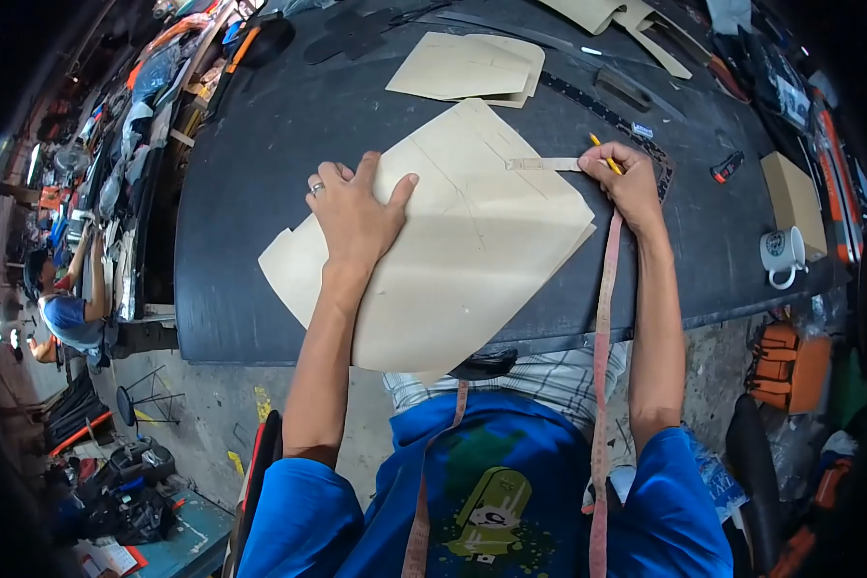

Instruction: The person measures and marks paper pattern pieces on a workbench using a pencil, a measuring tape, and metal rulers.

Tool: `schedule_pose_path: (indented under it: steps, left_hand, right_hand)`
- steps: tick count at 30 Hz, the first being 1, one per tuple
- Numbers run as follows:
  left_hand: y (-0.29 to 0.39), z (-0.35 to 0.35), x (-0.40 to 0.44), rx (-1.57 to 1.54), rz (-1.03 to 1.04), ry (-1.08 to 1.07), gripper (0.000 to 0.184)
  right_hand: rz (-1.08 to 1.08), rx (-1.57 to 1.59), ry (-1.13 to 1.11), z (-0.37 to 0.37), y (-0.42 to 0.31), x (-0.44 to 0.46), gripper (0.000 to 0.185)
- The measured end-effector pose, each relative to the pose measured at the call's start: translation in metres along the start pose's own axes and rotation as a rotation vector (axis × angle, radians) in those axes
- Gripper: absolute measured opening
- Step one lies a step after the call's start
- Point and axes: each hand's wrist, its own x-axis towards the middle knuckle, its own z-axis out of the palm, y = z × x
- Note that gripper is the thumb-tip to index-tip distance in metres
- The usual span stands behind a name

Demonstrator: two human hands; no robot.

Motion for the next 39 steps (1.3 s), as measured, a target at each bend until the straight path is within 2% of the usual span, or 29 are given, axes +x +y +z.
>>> schedule_pose_path:
  steps: [6, 13, 16, 20, 23, 25, 27, 28, 30, 35, 39]
  left_hand:
    - [-0.003, 0.003, 0.000, -0.018, 0.025, 0.013, 0.061]
    - [0.001, 0.002, 0.025, -0.134, 0.167, -0.092, 0.061]
    - [0.004, 0.005, 0.029, -0.136, 0.227, -0.145, 0.060]
    - [0.013, 0.009, 0.027, -0.135, 0.445, 0.093, 0.042]
    - [0.042, -0.006, -0.014, -0.294, 0.487, 0.086, 0.039]
    - [0.074, -0.023, -0.058, -0.651, 0.388, -0.185, 0.036]
    - [0.104, -0.023, -0.102, -0.612, 0.547, -0.203, 0.046]
    - [0.115, -0.026, -0.115, -0.610, 0.541, -0.204, 0.046]
    - [0.131, -0.030, -0.132, -0.495, 0.545, -0.290, 0.061]
    - [0.130, -0.022, -0.134, -0.426, 0.541, -0.321, 0.077]
    - [0.129, -0.020, -0.137, -0.402, 0.539, -0.317, 0.081]
  right_hand:
    - [0.015, 0.004, -0.012, -0.001, -0.015, -0.009, 0.007]
    - [0.111, 0.059, -0.124, 0.003, -0.044, -0.066, 0.003]
    - [0.093, -0.070, -0.107, 0.018, -0.042, -0.095, 0.002]
    - [0.111, -0.206, -0.044, 0.031, -0.038, -0.119, 0.006]
    - [0.092, -0.227, -0.014, 0.034, -0.038, -0.126, 0.006]
    - [0.063, -0.247, 0.014, 0.034, -0.038, -0.128, 0.007]
    - [0.043, -0.246, 0.014, 0.035, -0.036, -0.126, 0.007]
    - [0.026, -0.245, 0.016, 0.034, -0.034, -0.126, 0.007]
    - [-0.005, -0.248, 0.017, 0.033, -0.030, -0.128, 0.008]
    - [-0.020, -0.249, 0.000, 0.031, -0.031, -0.127, 0.007]
    - [-0.025, -0.241, -0.006, 0.032, -0.031, -0.127, 0.006]
